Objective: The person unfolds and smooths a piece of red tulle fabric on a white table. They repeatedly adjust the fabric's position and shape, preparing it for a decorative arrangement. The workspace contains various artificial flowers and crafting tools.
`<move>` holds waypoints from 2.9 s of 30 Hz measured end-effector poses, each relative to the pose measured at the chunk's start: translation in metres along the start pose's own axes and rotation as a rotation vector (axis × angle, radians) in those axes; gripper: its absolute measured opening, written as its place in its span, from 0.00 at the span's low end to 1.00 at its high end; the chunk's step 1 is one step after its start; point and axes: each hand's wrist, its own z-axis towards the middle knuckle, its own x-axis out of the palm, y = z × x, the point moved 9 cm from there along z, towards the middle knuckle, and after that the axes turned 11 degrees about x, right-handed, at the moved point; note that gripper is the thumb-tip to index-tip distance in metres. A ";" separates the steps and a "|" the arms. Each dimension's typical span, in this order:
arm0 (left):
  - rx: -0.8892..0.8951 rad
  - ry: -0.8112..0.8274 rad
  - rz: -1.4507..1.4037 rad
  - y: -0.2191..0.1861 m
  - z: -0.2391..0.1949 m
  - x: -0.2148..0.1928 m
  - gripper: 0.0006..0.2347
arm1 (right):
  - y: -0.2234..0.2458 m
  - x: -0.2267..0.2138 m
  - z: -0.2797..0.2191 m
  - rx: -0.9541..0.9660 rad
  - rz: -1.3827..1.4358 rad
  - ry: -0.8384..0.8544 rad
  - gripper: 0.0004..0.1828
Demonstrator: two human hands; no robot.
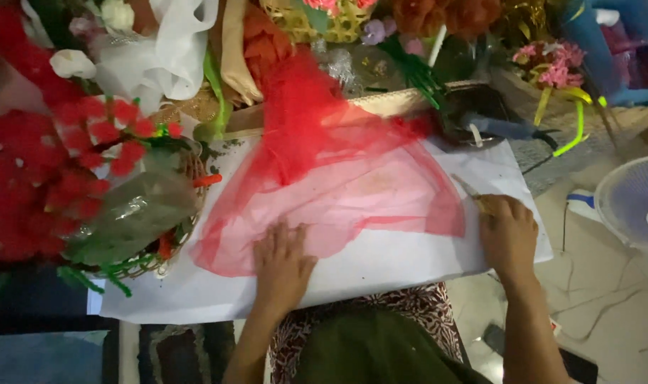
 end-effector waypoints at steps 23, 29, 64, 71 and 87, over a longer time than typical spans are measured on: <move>-0.002 0.123 -0.088 -0.004 0.011 -0.005 0.29 | 0.112 -0.032 -0.038 0.548 1.522 0.510 0.08; -0.034 0.215 -0.144 0.007 0.005 -0.017 0.34 | 0.022 0.015 0.002 0.415 1.605 0.521 0.11; -0.081 0.018 -0.061 0.034 0.074 -0.047 0.29 | 0.160 0.049 0.020 -0.424 -0.201 0.084 0.36; 0.020 -0.335 0.258 0.027 0.007 -0.033 0.20 | 0.124 0.034 -0.058 -0.367 -0.200 0.115 0.35; 0.124 -0.260 -0.057 -0.053 0.002 0.016 0.24 | 0.100 0.004 -0.059 -0.281 -0.087 -0.041 0.28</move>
